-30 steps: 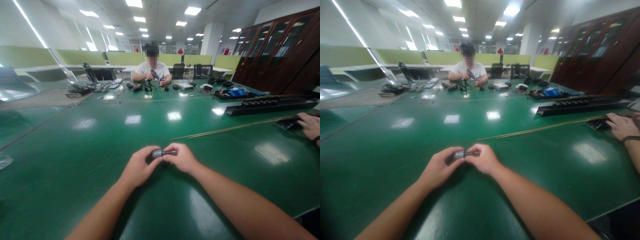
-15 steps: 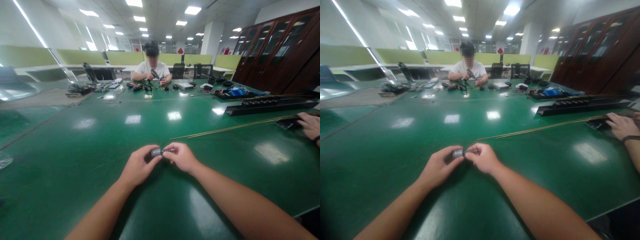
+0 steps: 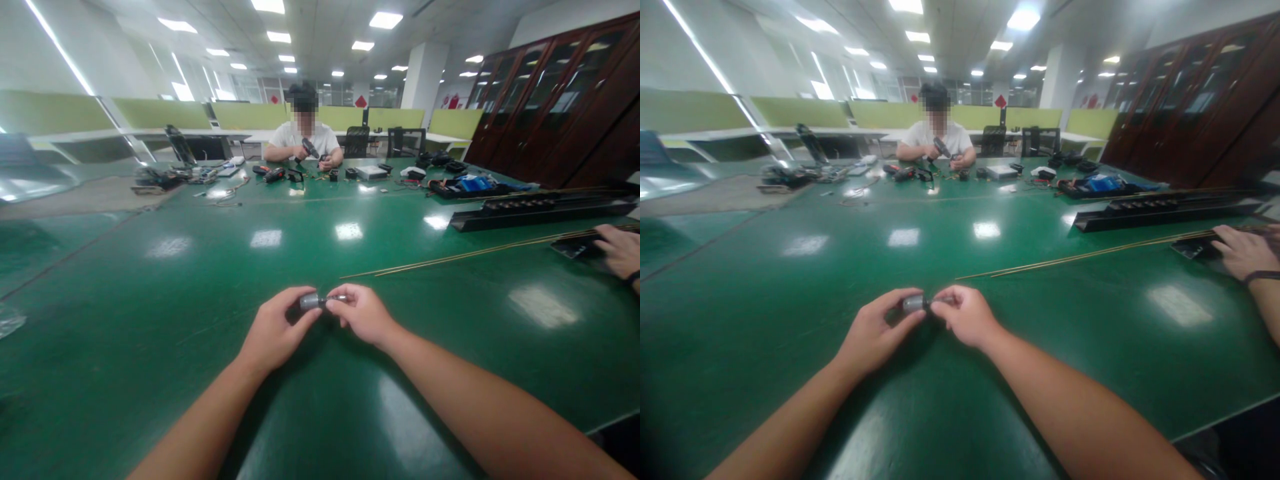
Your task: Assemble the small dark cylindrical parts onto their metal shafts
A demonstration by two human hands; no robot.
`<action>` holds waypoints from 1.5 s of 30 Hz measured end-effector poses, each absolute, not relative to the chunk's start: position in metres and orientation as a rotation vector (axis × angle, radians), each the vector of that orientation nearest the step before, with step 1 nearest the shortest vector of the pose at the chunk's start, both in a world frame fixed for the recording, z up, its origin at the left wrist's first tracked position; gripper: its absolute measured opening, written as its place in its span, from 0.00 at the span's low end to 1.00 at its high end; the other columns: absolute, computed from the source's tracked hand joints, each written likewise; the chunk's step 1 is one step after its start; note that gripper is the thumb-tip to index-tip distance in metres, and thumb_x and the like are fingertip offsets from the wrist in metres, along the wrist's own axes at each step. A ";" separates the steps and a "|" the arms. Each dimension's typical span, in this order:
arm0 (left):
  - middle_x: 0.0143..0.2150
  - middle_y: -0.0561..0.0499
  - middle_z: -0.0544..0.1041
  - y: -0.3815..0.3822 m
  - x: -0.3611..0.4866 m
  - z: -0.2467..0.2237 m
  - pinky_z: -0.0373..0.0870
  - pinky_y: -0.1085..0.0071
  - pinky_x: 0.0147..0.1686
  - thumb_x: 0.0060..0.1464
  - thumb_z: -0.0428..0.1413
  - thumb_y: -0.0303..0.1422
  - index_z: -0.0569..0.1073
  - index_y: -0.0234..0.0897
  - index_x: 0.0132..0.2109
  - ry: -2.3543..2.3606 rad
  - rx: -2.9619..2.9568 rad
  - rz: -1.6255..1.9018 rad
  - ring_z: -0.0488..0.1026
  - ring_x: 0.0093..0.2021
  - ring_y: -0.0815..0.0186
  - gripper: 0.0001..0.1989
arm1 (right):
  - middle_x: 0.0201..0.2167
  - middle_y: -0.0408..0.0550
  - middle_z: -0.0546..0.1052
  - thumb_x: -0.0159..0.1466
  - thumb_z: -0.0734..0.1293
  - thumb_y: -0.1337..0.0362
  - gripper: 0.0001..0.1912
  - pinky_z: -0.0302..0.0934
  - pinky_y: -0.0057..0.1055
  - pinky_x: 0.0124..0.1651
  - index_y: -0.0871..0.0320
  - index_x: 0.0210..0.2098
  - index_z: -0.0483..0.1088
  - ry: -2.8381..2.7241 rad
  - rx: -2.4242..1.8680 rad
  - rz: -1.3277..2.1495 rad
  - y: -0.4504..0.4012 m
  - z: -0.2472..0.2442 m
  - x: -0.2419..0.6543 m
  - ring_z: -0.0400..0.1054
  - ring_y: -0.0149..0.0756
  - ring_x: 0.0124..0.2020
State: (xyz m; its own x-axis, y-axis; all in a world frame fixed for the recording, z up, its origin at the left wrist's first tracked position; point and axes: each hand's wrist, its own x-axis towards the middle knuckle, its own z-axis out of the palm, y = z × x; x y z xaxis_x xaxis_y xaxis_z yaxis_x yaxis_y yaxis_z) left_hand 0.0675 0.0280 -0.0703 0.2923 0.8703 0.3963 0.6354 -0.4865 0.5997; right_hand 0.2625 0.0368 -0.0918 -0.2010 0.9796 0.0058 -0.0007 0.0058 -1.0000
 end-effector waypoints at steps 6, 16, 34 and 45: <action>0.49 0.47 0.78 0.028 0.067 -0.069 0.70 0.60 0.53 0.57 0.58 0.44 0.75 0.40 0.51 1.369 2.231 1.012 0.75 0.48 0.59 0.18 | 0.23 0.40 0.72 0.57 0.69 0.62 0.10 0.55 0.23 0.21 0.61 0.37 0.71 -1.322 -1.085 1.364 0.038 -0.094 0.261 0.62 0.25 0.17; 0.49 0.47 0.78 0.029 0.066 -0.069 0.71 0.61 0.53 0.57 0.57 0.44 0.75 0.40 0.51 1.396 2.198 1.044 0.75 0.47 0.58 0.19 | 0.22 0.39 0.72 0.58 0.68 0.62 0.10 0.54 0.23 0.20 0.61 0.37 0.70 -1.285 -1.085 1.368 0.038 -0.092 0.262 0.61 0.24 0.16; 0.47 0.48 0.77 0.030 0.063 -0.063 0.71 0.63 0.48 0.57 0.57 0.44 0.74 0.40 0.51 1.414 2.182 1.082 0.75 0.44 0.60 0.18 | 0.22 0.39 0.71 0.60 0.69 0.56 0.13 0.53 0.23 0.19 0.60 0.36 0.70 -1.220 -1.078 1.298 0.040 -0.093 0.263 0.62 0.25 0.15; 0.45 0.45 0.77 0.036 0.061 -0.065 0.74 0.61 0.52 0.49 0.64 0.43 0.71 0.37 0.49 1.447 1.761 1.594 0.77 0.45 0.60 0.23 | 0.11 0.37 0.60 0.63 0.62 0.41 0.27 0.48 0.25 0.16 0.58 0.21 0.61 -1.029 -1.010 1.399 0.039 -0.091 0.264 0.55 0.26 0.11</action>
